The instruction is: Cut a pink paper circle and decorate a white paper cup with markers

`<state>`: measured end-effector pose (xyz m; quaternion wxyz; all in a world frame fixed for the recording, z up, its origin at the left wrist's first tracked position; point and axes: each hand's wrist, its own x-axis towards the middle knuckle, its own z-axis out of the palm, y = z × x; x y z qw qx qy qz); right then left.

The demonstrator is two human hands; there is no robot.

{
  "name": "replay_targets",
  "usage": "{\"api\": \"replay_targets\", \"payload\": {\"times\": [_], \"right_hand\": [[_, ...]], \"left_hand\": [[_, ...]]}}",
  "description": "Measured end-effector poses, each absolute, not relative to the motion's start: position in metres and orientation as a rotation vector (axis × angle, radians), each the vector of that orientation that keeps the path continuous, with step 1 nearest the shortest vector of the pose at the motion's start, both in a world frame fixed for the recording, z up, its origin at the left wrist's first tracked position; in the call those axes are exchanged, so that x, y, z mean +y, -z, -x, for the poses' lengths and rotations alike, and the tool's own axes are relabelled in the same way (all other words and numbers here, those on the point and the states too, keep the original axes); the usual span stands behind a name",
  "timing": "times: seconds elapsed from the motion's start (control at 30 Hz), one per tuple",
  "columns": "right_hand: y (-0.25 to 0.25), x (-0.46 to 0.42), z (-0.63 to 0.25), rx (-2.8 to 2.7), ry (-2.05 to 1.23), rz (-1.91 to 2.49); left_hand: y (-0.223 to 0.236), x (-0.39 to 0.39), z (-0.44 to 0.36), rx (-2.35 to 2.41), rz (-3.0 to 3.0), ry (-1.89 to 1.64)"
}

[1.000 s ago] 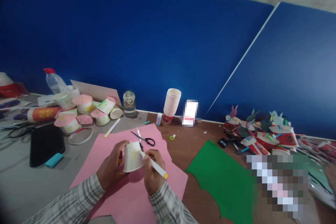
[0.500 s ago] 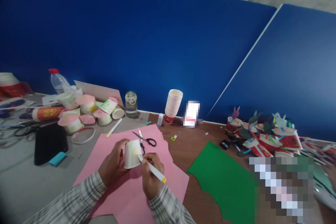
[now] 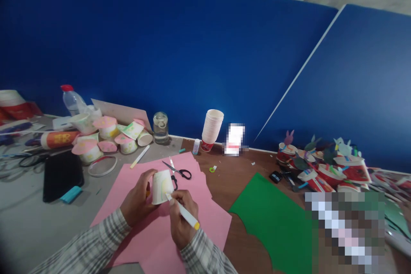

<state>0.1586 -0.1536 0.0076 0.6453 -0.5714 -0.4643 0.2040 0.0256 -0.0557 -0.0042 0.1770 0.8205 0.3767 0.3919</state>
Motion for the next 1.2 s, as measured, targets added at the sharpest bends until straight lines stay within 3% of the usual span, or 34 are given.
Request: {"api": "replay_targets", "payload": {"times": [1.2], "right_hand": [[-0.013, -0.147, -0.164, -0.89, -0.486, 1.273]], "left_hand": [[-0.001, -0.06, -0.026, 1.05, -2.326, -1.095]]}}
